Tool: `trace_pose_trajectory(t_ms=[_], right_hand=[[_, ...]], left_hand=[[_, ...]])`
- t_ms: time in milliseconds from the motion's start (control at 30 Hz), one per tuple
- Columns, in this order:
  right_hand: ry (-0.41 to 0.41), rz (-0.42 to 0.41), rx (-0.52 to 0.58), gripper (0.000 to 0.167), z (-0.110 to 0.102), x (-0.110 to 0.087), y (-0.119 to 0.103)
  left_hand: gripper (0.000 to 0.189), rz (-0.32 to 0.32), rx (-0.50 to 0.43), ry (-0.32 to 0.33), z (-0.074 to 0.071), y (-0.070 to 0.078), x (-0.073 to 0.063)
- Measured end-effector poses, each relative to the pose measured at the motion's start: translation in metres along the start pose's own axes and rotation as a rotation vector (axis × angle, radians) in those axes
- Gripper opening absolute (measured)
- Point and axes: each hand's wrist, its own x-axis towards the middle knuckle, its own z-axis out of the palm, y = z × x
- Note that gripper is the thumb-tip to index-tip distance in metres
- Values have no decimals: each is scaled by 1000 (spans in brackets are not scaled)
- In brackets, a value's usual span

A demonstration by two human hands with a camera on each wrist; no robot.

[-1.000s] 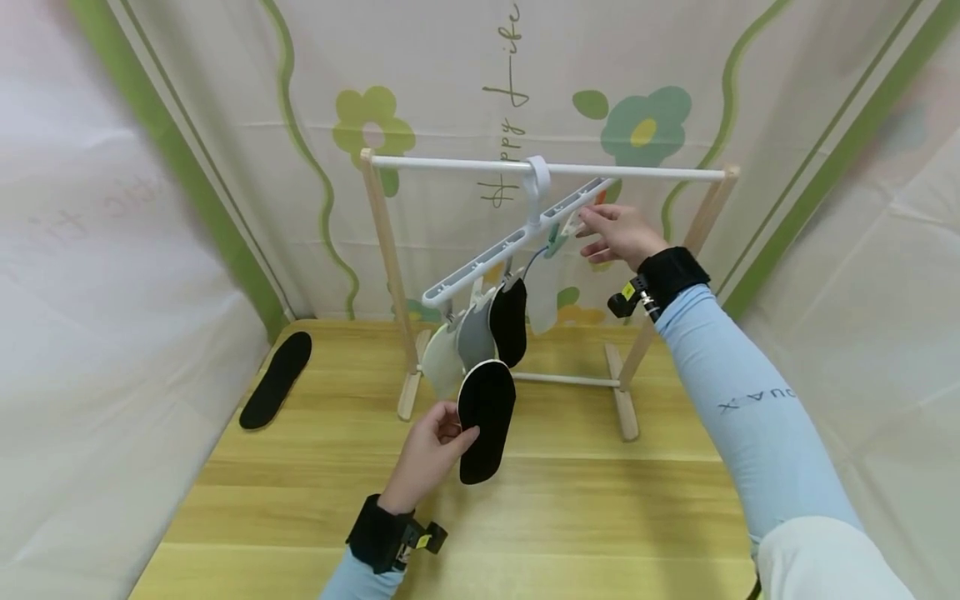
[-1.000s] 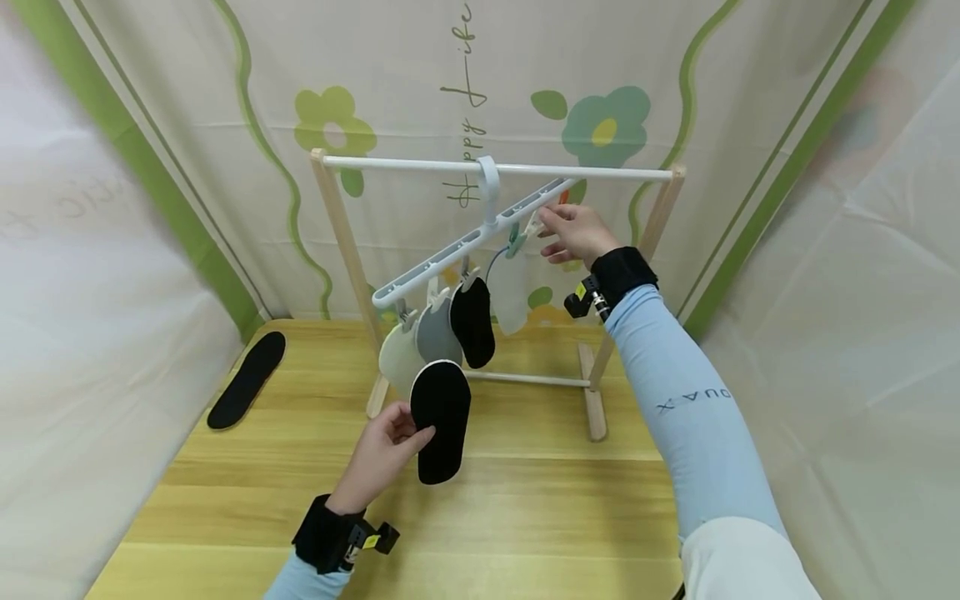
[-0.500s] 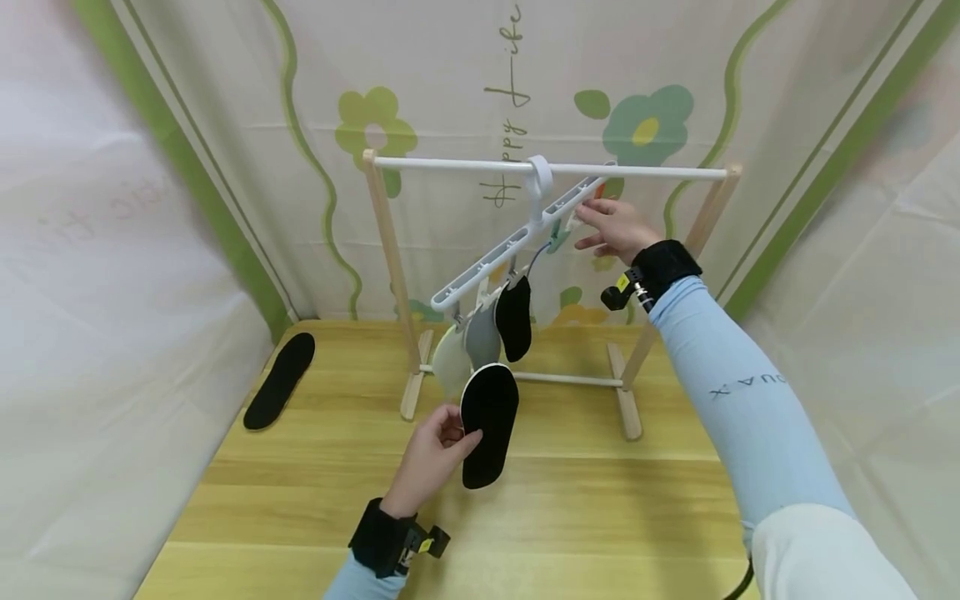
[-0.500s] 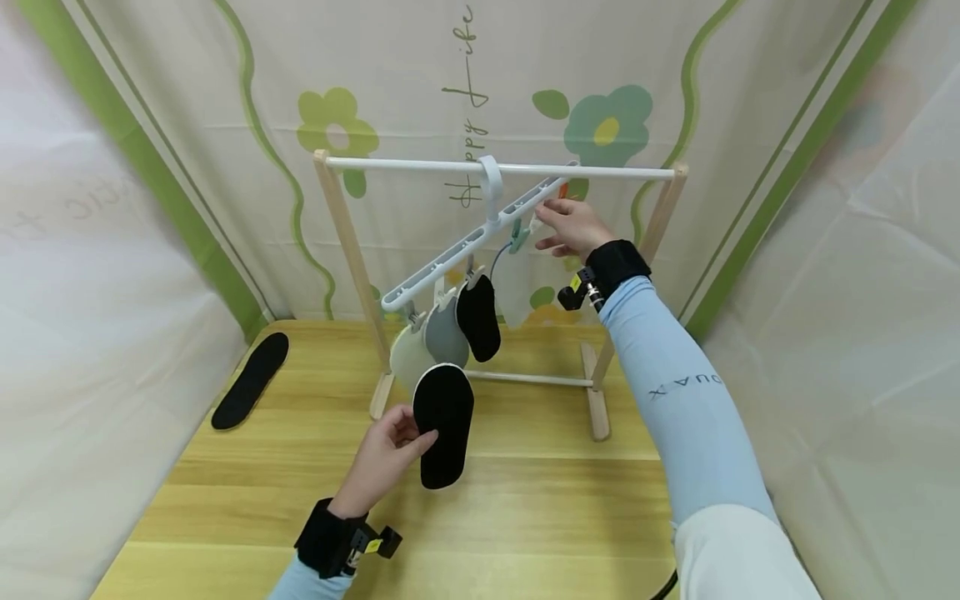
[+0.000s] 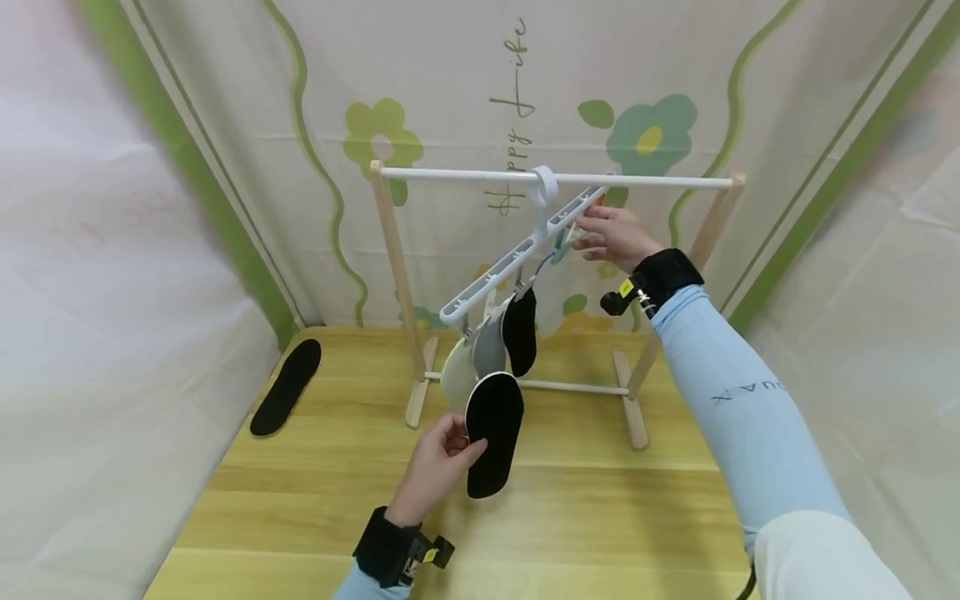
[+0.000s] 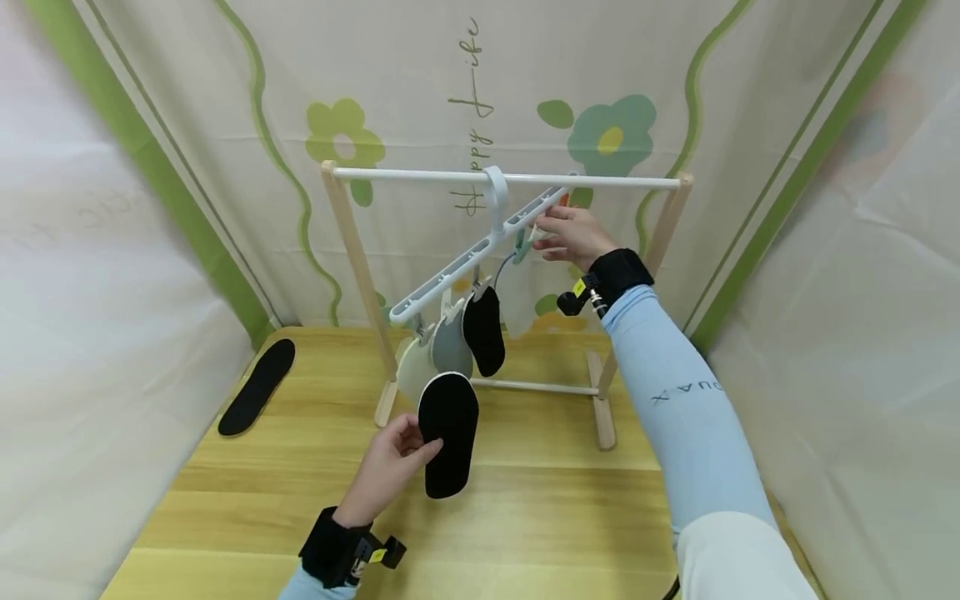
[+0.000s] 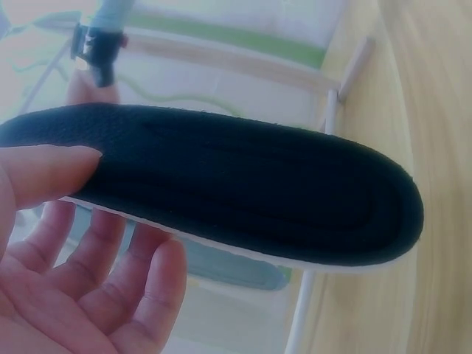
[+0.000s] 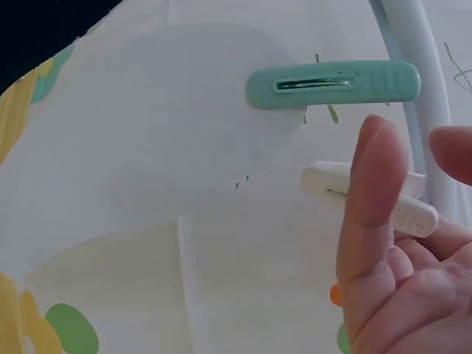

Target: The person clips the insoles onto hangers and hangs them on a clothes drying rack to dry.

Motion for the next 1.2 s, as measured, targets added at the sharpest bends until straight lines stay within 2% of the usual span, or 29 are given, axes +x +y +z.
trace_pose_trajectory(t_ms=[100,300,433,533,700,800,1000,1200], right_hand=[[-5,0,23,33,-2,-4,0],[-12,-14,54,31,-5,-15,-4],[8,-17,50,34,-6,-23,-5],[33,-23,-4,40,-5,-28,-4],[60,-36,-147,47,-3,-39,1],[72,-38,-145,50,-1,-43,6],[157,-72,-155,51,4,-53,14],[210,-120,-196,51,8,-64,19]], left_hand=[[20,-6,8,-9,3,5,0],[18,30,18,-5,4,29,-6],[17,42,23,-7,5,33,-8],[17,29,31,-4,7,28,-7],[20,5,22,-4,9,8,-2],[20,10,11,-5,10,1,1],[22,48,30,-29,16,0,13],[21,56,33,-76,30,5,32]])
